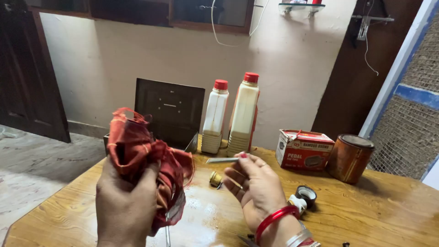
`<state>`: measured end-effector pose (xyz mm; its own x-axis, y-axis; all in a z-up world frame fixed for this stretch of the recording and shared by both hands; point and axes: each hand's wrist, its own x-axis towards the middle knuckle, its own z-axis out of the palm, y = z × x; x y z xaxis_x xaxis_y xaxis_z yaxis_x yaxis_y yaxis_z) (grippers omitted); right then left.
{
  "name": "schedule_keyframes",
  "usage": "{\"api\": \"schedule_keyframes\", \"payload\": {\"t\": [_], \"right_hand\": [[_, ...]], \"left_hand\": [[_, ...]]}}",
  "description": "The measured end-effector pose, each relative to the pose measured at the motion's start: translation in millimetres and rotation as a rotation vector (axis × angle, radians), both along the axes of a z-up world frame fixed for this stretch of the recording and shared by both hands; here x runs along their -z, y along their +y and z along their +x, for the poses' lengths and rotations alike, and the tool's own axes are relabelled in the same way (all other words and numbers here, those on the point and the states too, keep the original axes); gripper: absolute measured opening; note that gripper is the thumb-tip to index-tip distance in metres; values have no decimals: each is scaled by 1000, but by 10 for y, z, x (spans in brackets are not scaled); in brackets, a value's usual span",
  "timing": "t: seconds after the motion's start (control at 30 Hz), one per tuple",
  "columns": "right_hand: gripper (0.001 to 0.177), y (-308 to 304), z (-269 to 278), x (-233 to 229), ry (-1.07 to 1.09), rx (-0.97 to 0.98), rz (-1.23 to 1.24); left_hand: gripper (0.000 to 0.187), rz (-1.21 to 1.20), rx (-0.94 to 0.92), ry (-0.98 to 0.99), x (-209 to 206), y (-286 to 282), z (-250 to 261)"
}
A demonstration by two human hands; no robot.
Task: The person wipes several small mechanical parts with a red cloth on a wooden table. They handle items such as a screwdriver, scissors, a wrench, and small metal rings one at a time, wiping each and placing them back on the table.
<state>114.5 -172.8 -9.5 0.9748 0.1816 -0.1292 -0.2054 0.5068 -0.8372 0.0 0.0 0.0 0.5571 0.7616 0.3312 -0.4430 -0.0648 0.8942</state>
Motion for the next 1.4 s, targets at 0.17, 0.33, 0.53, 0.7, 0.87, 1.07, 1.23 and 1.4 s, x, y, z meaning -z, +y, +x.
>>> {"api": "schedule_keyframes", "payload": {"t": [0.17,0.33,0.53,0.7,0.87,1.07,1.23,1.4], "right_hand": [[25,203,-195,10,-275,-261,-160],[22,337,-245,81,-391,-256,-181],[25,306,-373,-19,-263,-304,-77],[22,223,-361,-38,-155,-375,1],[22,237,-277,18,-137,-317,44],[22,265,-274,36,-251,-311,-4],[17,275,-323,-77,-142,-263,-5],[9,154,-304,-217,34,-77,24]], "left_hand": [[43,147,296,260,54,-84,12],[47,63,474,83,114,-223,93],[37,36,453,86,72,-255,77],[25,-64,425,30,143,-214,125],[38,78,493,94,73,-281,86],[26,25,481,21,153,-235,138],[25,-20,302,31,270,-50,190],[30,-158,98,15,154,136,61]]}}
